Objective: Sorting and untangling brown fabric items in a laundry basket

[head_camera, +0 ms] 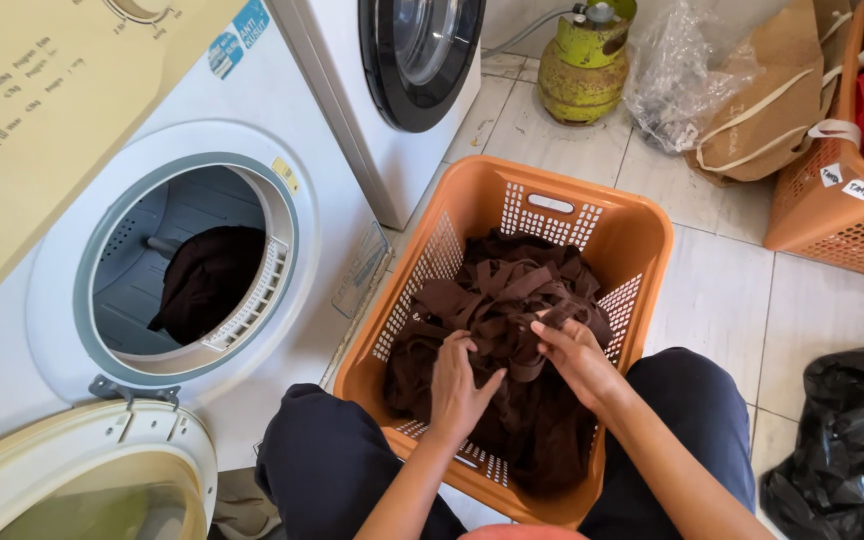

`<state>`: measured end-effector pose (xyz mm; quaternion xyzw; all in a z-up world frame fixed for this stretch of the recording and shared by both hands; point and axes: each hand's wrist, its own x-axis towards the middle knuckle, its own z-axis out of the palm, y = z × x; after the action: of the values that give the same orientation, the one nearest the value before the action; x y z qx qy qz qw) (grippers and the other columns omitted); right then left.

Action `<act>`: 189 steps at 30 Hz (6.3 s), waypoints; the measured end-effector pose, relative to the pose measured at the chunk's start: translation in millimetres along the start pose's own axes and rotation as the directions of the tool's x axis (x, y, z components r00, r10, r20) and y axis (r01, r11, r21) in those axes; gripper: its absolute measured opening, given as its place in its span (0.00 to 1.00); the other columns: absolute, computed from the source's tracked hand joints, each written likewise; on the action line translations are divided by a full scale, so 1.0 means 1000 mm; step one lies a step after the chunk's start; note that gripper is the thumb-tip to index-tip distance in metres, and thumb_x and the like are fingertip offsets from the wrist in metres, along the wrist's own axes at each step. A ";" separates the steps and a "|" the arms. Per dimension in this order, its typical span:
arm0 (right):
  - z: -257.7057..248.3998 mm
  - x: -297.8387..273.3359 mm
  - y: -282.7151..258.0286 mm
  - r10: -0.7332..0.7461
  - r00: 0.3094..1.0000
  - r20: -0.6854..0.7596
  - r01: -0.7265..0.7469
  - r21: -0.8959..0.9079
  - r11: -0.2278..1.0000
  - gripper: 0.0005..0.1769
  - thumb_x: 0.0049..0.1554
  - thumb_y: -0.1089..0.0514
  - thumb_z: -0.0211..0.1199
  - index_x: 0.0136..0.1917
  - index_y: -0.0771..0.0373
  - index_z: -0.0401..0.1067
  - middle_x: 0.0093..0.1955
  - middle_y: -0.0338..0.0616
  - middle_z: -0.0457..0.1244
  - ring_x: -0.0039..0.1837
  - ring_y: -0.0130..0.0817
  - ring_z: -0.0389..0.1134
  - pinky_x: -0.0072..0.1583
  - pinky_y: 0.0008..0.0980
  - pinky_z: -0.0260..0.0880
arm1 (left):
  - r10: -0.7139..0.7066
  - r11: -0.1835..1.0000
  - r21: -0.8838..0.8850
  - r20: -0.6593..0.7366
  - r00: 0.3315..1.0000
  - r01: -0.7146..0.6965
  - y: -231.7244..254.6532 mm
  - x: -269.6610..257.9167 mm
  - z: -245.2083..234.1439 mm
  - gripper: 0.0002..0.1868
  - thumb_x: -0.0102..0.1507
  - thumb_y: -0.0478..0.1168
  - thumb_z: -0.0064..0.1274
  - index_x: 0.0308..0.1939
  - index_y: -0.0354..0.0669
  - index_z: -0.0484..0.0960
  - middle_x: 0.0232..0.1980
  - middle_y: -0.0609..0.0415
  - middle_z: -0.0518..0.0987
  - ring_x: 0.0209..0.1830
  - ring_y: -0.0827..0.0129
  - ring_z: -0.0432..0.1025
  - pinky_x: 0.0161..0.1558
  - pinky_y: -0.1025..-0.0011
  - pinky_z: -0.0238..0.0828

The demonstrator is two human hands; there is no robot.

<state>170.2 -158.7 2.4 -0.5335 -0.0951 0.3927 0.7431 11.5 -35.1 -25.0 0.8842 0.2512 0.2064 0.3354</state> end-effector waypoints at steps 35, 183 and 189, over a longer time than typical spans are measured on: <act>-0.063 0.041 0.018 -0.272 0.799 0.537 0.582 -0.803 0.126 0.08 0.56 0.50 0.66 0.48 0.52 0.80 0.45 0.46 0.66 0.52 0.50 0.68 0.52 0.46 0.71 | -0.197 0.908 -0.387 -0.059 0.979 0.159 -0.014 0.046 -0.008 0.20 0.69 0.23 0.35 0.63 0.36 0.70 0.50 0.45 0.72 0.51 0.57 0.71 0.52 0.61 0.74; -0.039 0.130 -0.036 -0.508 0.689 0.517 0.428 -0.856 -0.290 0.29 0.50 0.60 0.62 0.67 0.53 0.70 0.57 0.45 0.63 0.60 0.50 0.67 0.59 0.51 0.70 | -0.014 0.905 0.415 0.252 0.968 -0.095 -0.009 0.041 -0.001 0.25 0.66 0.42 0.54 0.66 0.42 0.70 0.65 0.44 0.70 0.65 0.54 0.62 0.63 0.53 0.63; -0.013 0.076 0.031 -0.064 0.674 0.736 0.546 -0.555 -0.627 0.29 0.52 0.48 0.69 0.64 0.55 0.68 0.63 0.42 0.62 0.73 0.41 0.58 0.76 0.55 0.50 | -0.157 0.924 0.382 0.329 0.931 0.021 -0.068 0.057 0.035 0.37 0.66 0.55 0.55 0.70 0.36 0.64 0.67 0.36 0.66 0.72 0.44 0.57 0.68 0.37 0.54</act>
<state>213.7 -111.7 -51.2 -0.7325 -0.6703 -0.1194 -0.0024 54.3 24.9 -85.5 0.9416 0.2619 -0.0232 0.2105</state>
